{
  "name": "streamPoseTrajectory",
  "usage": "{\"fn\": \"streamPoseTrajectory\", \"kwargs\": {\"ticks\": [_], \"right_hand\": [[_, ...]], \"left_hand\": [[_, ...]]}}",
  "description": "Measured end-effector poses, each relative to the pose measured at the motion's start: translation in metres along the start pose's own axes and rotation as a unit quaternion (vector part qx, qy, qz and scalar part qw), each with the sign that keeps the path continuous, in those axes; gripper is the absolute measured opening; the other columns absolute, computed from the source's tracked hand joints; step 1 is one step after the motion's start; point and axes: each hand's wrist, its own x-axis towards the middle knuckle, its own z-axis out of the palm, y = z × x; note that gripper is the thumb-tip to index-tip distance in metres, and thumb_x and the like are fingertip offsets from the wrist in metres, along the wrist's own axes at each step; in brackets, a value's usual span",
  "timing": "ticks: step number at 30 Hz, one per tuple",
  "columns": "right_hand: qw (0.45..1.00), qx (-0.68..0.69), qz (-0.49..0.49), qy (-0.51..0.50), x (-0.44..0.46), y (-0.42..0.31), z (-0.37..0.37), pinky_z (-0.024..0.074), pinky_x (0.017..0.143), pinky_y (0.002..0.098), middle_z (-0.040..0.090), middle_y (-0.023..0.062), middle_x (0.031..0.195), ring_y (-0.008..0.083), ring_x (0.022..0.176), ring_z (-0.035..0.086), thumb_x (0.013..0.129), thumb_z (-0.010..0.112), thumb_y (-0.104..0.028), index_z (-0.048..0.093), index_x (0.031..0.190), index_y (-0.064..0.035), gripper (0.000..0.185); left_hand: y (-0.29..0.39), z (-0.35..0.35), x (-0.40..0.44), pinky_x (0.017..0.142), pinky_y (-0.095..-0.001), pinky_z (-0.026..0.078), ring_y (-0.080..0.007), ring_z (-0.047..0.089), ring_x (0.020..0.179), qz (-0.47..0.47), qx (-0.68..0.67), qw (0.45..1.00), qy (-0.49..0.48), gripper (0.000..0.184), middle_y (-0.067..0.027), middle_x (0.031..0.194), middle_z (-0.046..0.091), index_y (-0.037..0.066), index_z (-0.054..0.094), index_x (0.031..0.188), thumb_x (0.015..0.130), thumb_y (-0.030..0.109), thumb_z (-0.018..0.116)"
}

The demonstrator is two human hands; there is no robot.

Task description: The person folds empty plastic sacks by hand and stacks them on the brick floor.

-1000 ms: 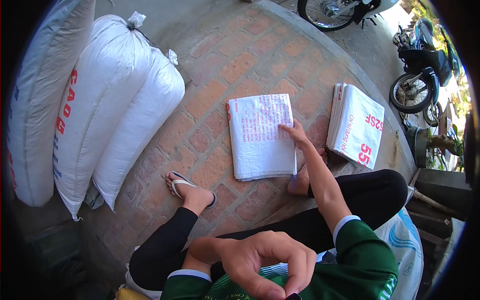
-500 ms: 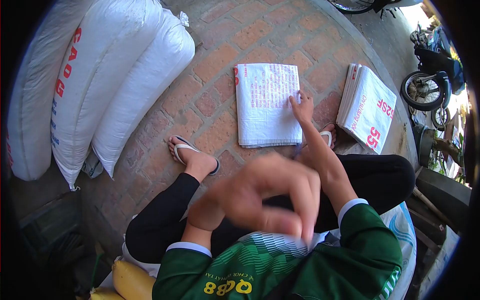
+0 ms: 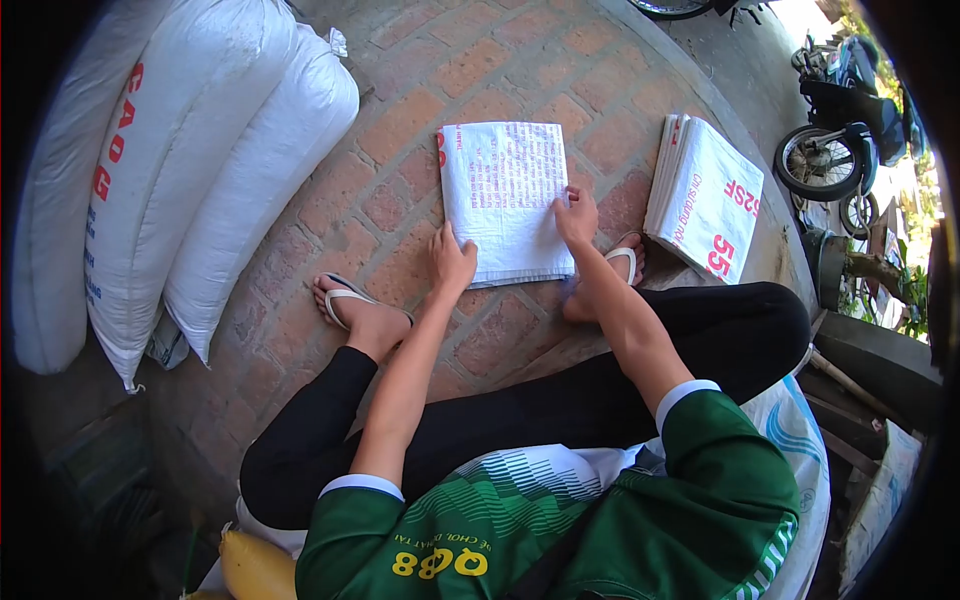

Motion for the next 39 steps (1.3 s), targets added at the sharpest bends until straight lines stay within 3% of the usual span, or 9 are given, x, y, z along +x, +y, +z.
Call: {"fn": "streamPoseTrajectory", "kwargs": {"ticks": [4, 9, 12, 21, 24, 29, 34, 36, 39], "right_hand": [[1.000, -0.017, 0.007, -0.005, 0.004, 0.000, 0.000, 0.0514, 0.093, 0.0404, 0.072, 0.0123, 0.111, 0.0291, 0.104, 0.068, 0.080, 0.071, -0.030, 0.068, 0.119, -0.0101, 0.045], [1.000, 0.012, 0.008, -0.025, 0.002, 0.000, -0.002, 0.0513, 0.092, 0.0414, 0.070, 0.0113, 0.111, 0.0291, 0.105, 0.067, 0.080, 0.070, -0.028, 0.068, 0.118, -0.0115, 0.041], [0.999, 0.017, 0.004, -0.033, -0.002, -0.002, -0.004, 0.0524, 0.091, 0.0387, 0.072, 0.0104, 0.110, 0.0265, 0.102, 0.069, 0.079, 0.071, -0.028, 0.067, 0.120, -0.0101, 0.045], [0.997, 0.049, 0.010, -0.056, -0.007, -0.008, 0.000, 0.0518, 0.090, 0.0400, 0.072, 0.0099, 0.107, 0.0269, 0.101, 0.068, 0.081, 0.069, -0.025, 0.067, 0.117, -0.0103, 0.040], [0.997, 0.044, 0.009, -0.059, -0.010, -0.009, 0.002, 0.0520, 0.089, 0.0402, 0.072, 0.0096, 0.107, 0.0267, 0.101, 0.068, 0.081, 0.069, -0.025, 0.067, 0.117, -0.0104, 0.040], [0.998, 0.036, 0.004, -0.053, -0.011, -0.010, 0.007, 0.0519, 0.088, 0.0411, 0.072, 0.0093, 0.106, 0.0264, 0.100, 0.068, 0.080, 0.069, -0.025, 0.067, 0.117, -0.0104, 0.040], [0.987, 0.125, -0.011, -0.100, -0.013, -0.009, 0.020, 0.0538, 0.085, 0.0347, 0.072, 0.0111, 0.105, 0.0222, 0.095, 0.069, 0.081, 0.071, -0.021, 0.065, 0.118, -0.0036, 0.041], [0.978, 0.170, -0.015, -0.122, -0.016, -0.015, 0.026, 0.0546, 0.084, 0.0324, 0.071, 0.0111, 0.105, 0.0198, 0.093, 0.069, 0.082, 0.072, -0.019, 0.065, 0.120, -0.0015, 0.042], [0.968, 0.194, -0.040, -0.152, -0.022, -0.018, 0.043, 0.0554, 0.079, 0.0316, 0.070, 0.0087, 0.104, 0.0161, 0.087, 0.068, 0.085, 0.071, -0.017, 0.064, 0.122, -0.0010, 0.041]], "left_hand": [[0.007, 0.002, 0.000, 0.110, -0.0460, 0.038, -0.0402, 0.047, 0.130, -0.029, -0.047, 0.998, 0.029, 0.060, -0.0250, 0.142, 0.047, -0.004, 0.044, 0.141, 0.091, 0.026, 0.059], [-0.018, 0.010, 0.023, 0.096, -0.0417, 0.049, -0.0337, 0.064, 0.108, -0.096, -0.187, 0.976, 0.054, 0.061, -0.0206, 0.115, 0.067, -0.005, 0.052, 0.131, 0.082, 0.027, 0.071], [-0.027, 0.002, 0.032, 0.098, -0.0354, 0.049, -0.0276, 0.063, 0.114, -0.154, -0.286, 0.946, -0.004, 0.060, -0.0232, 0.126, 0.062, -0.009, 0.050, 0.131, 0.085, 0.023, 0.072], [0.000, -0.042, 0.030, 0.091, -0.0338, 0.047, -0.0227, 0.062, 0.106, -0.216, -0.344, 0.909, -0.097, 0.061, -0.0169, 0.117, 0.066, -0.007, 0.054, 0.130, 0.086, 0.031, 0.072], [-0.007, -0.035, 0.031, 0.089, -0.0343, 0.048, -0.0213, 0.062, 0.104, -0.204, -0.396, 0.891, -0.084, 0.056, -0.0159, 0.114, 0.067, -0.006, 0.055, 0.126, 0.087, 0.030, 0.073], [-0.014, -0.038, 0.035, 0.084, -0.0321, 0.050, -0.0179, 0.064, 0.098, -0.138, -0.391, 0.907, -0.074, 0.044, -0.0143, 0.110, 0.067, -0.005, 0.055, 0.121, 0.089, 0.020, 0.073], [-0.009, -0.082, 0.057, 0.084, -0.0335, 0.051, -0.0173, 0.064, 0.095, -0.025, -0.348, 0.933, -0.091, 0.032, -0.0119, 0.104, 0.067, -0.003, 0.057, 0.115, 0.090, 0.012, 0.070], [-0.015, -0.122, 0.073, 0.083, -0.0303, 0.051, -0.0154, 0.064, 0.095, 0.059, -0.282, 0.953, -0.091, 0.033, -0.0113, 0.107, 0.068, -0.004, 0.055, 0.119, 0.092, 0.011, 0.068], [-0.006, -0.215, 0.073, 0.082, -0.0335, 0.050, -0.0217, 0.068, 0.093, 0.143, -0.101, 0.981, -0.080, 0.030, -0.0149, 0.101, 0.070, -0.001, 0.057, 0.115, 0.092, 0.013, 0.068]]}}
